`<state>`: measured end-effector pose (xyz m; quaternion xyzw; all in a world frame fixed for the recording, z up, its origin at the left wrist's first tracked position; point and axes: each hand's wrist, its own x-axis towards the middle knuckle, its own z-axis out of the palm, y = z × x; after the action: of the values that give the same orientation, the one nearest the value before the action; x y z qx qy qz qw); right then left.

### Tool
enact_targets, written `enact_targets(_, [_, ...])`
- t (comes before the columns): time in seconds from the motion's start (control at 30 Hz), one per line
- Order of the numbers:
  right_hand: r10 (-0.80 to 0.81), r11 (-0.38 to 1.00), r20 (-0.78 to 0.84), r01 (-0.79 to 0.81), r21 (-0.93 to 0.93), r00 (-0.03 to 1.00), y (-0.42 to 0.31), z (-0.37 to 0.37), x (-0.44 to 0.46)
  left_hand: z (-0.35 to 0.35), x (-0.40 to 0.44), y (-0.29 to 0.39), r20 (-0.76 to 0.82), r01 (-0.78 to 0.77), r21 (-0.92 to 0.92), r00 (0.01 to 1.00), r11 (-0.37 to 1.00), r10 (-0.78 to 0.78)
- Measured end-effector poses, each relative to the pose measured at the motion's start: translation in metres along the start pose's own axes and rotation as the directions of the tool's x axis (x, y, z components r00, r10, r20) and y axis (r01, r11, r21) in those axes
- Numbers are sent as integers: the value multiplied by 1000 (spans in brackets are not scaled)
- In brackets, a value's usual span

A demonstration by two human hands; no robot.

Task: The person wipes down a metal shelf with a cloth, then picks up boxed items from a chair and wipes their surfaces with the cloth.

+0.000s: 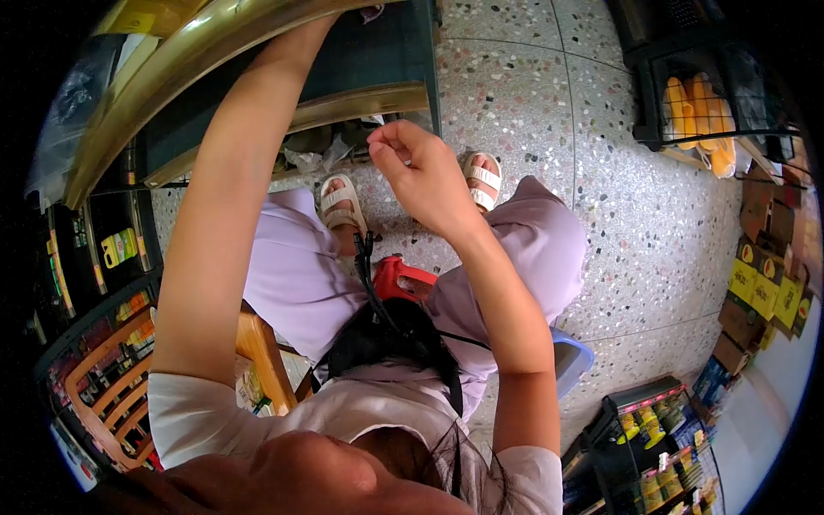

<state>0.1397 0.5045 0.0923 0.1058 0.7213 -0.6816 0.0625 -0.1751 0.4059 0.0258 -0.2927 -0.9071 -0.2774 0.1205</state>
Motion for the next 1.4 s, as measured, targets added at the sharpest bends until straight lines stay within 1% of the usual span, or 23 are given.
enact_targets(0.1, [-15, 1000, -3, 15, 17, 1000, -2, 1, 0, -5, 0, -7, -9, 11, 15, 1000, 1000, -11])
enact_targets(0.2, [29, 999, 6, -29, -34, 1000, -4, 1, 1, -9, -1, -13, -20, 24, 34, 1000, 999, -23])
enact_targets(0.3, [22, 999, 11, -21, -35, 1000, -9, 1, 0, -15, -3, -22, -35, 38, 52, 999, 998, -36])
enact_targets(0.4, [6, 1000, 8, -6, 19, 1000, -3, 3, 0, -23, -3, -32, -60, 54, 77, 997, 996, -49])
enact_targets(0.53, [-9, 1000, 12, 9, 7, 1000, -3, -1, -3, -39, -7, -48, -101, 57, 116, 994, 992, -45])
enact_targets(0.7, [-19, 998, 16, 18, 58, 1000, -2, -3, -3, -61, -16, -70, -170, 32, 160, 985, 987, -5])
enact_targets(0.8, [-25, 999, 22, 25, 23, 999, -3, -2, -4, -68, -25, -75, -197, -4, 172, 980, 985, 39])
enact_targets(0.9, [-51, 998, 40, 53, -41, 998, -6, -1, -5, -67, -41, -76, -187, -92, 162, 975, 982, 122])
enact_targets(0.97, [-74, 997, 39, 74, 4, 997, 0, 3, -2, -62, -53, -80, -159, -191, 146, 964, 971, 213])
enact_targets(1.0, [-85, 996, 38, 84, 25, 996, 2, 4, 0, -62, -58, -78, -121, -242, 119, 959, 963, 256])
enact_targets(1.07, [-73, 997, 39, 72, 17, 997, 1, 8, 1, -66, -70, -66, 23, -259, 0, 966, 966, 259])
enact_targets(1.13, [-53, 999, 68, 53, -1, 996, 2, 10, 2, -88, -85, -24, 253, -86, -146, 960, 986, 121])
enact_targets(1.17, [-40, 999, 95, 42, -18, 995, 6, 9, 4, -97, -90, -7, 367, 12, -203, 928, 979, 65])
enact_targets(1.2, [-27, 999, 122, 32, -35, 992, 9, 9, 6, -98, -91, -7, 378, -69, -194, 915, 979, 139])
enact_targets(1.27, [-26, 998, 117, 33, -56, 993, 14, 11, 10, -99, -96, -9, 400, -228, -176, 872, 958, 281])
enact_targets(1.3, [-26, 997, 113, 34, -66, 993, 15, 12, 11, -97, -99, -7, 363, -329, -128, 862, 935, 353])
enact_targets(1.4, [-18, 997, 117, 26, -67, 993, 16, 16, 12, -101, -109, -4, 432, -310, -166, 830, 936, 352])
